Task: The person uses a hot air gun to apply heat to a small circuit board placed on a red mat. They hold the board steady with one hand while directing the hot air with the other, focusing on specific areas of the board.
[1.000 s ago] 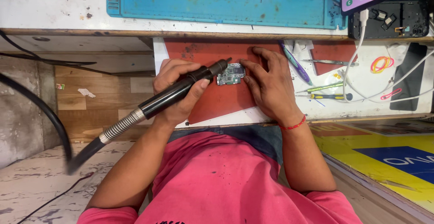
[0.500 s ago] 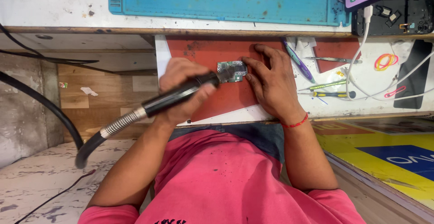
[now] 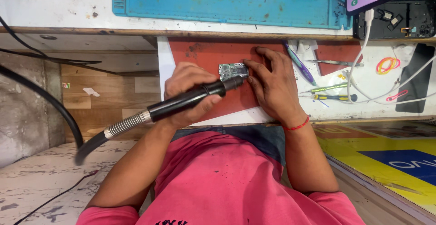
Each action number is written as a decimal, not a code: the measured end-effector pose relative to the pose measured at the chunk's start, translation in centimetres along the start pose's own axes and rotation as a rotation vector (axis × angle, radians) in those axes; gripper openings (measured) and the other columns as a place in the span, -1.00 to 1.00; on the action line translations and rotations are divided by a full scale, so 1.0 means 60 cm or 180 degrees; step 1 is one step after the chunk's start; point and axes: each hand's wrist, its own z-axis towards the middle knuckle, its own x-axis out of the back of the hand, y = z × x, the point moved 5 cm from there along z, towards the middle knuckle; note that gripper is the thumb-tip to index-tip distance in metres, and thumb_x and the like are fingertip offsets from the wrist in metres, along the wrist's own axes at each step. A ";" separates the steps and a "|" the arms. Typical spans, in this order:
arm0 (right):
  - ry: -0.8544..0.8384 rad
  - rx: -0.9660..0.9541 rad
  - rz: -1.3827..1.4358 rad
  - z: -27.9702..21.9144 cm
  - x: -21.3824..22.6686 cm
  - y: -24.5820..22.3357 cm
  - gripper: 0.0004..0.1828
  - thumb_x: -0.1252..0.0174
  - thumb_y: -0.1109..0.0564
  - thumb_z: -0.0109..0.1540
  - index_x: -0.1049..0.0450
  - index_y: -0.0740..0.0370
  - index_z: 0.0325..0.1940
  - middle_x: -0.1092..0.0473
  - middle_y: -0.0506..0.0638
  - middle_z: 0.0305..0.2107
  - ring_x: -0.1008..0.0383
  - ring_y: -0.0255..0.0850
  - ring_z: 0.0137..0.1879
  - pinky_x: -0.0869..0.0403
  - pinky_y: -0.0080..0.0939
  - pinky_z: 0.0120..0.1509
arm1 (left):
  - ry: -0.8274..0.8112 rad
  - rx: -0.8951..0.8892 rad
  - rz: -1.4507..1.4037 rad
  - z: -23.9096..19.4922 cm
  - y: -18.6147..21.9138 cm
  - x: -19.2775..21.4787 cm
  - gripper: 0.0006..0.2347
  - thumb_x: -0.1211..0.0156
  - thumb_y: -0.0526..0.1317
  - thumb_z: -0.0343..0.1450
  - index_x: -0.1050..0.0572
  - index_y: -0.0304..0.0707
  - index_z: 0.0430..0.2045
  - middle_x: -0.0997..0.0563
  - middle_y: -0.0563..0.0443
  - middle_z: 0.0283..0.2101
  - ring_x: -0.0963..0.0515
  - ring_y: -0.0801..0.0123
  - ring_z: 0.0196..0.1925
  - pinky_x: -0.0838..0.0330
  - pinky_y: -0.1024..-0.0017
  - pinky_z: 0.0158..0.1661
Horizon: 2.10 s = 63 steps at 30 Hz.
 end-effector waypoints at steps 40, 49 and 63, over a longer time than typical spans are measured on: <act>0.0101 -0.0071 -0.0056 -0.004 -0.001 0.004 -0.55 -0.32 0.13 0.17 -0.52 0.13 0.16 -0.32 0.19 0.19 -0.27 0.20 0.27 -0.30 0.13 0.36 | -0.0033 -0.0131 -0.0082 -0.001 -0.002 -0.002 -0.71 -0.39 -0.07 0.38 -0.58 -0.34 -0.22 -0.67 -0.06 -0.20 -0.58 0.24 -0.06 -0.45 0.28 0.05; 0.0118 -0.0258 -0.0033 -0.004 -0.005 0.005 -0.60 -0.31 0.12 0.20 -0.54 0.08 0.14 -0.33 0.17 0.19 -0.29 0.17 0.27 -0.31 0.11 0.36 | 0.0102 -0.0033 -0.0078 -0.005 -0.002 0.001 -0.73 -0.41 -0.12 0.38 -0.57 -0.36 -0.23 -0.65 -0.08 -0.18 -0.58 0.26 -0.06 -0.46 0.32 0.03; 0.0155 -0.0320 -0.0137 -0.006 -0.011 0.015 -0.59 -0.29 0.12 0.23 -0.53 0.08 0.19 -0.30 0.23 0.22 -0.23 0.22 0.31 -0.28 0.14 0.40 | 0.0088 0.0143 -0.0134 -0.007 -0.011 0.004 -0.76 -0.35 -0.11 0.42 -0.59 -0.31 -0.24 -0.66 -0.03 -0.22 -0.59 0.27 -0.09 -0.49 0.37 0.00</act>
